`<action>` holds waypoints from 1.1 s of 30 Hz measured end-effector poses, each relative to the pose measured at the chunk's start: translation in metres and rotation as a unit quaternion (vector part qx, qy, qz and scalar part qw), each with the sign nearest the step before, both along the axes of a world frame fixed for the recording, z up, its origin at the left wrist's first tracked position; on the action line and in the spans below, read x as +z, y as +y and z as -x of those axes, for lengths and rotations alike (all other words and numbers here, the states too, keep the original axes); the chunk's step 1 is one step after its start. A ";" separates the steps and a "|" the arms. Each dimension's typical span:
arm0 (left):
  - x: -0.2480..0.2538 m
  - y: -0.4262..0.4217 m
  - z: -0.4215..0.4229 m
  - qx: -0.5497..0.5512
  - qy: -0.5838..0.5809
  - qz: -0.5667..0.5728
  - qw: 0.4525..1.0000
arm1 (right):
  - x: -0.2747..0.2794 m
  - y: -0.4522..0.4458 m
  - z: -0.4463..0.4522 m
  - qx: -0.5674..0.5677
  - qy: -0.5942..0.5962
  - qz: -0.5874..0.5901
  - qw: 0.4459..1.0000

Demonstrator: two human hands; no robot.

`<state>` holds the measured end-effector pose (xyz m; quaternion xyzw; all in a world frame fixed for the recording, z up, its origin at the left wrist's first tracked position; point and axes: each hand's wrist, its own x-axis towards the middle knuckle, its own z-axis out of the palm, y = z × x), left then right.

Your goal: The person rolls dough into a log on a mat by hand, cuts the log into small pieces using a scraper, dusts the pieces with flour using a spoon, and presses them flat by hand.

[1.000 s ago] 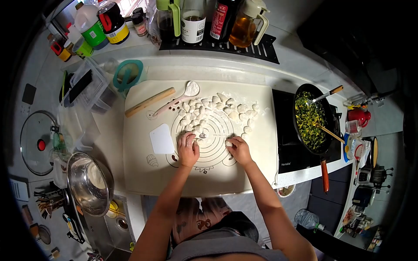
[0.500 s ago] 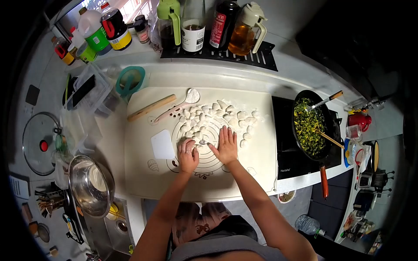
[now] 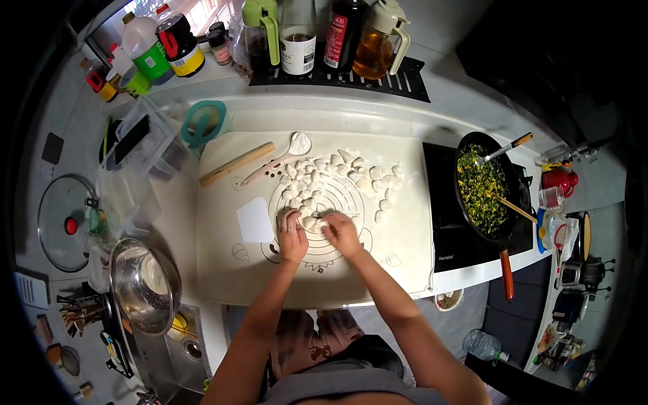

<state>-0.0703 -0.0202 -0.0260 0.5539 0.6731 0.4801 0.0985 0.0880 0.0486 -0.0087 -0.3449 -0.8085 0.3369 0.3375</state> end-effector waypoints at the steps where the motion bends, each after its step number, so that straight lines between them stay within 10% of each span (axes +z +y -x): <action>1: 0.001 0.001 0.000 0.001 0.000 -0.002 1.000 | -0.002 0.001 -0.011 -0.046 -0.018 -0.011 0.999; 12: 0.009 0.001 -0.002 -0.046 0.064 -0.011 0.997 | 0.005 -0.001 -0.024 -0.087 -0.105 -0.077 0.988; 15: 0.019 -0.002 -0.008 -0.121 0.180 -0.034 0.976 | 0.011 -0.009 -0.016 -0.062 -0.055 0.176 0.981; 18: 0.012 -0.001 -0.008 -0.161 0.190 -0.010 0.968 | 0.015 -0.018 -0.013 -0.052 -0.066 0.183 0.979; 33: 0.008 0.002 -0.007 -0.053 0.157 -0.004 0.986 | 0.013 -0.016 -0.048 -0.081 -0.100 0.100 0.987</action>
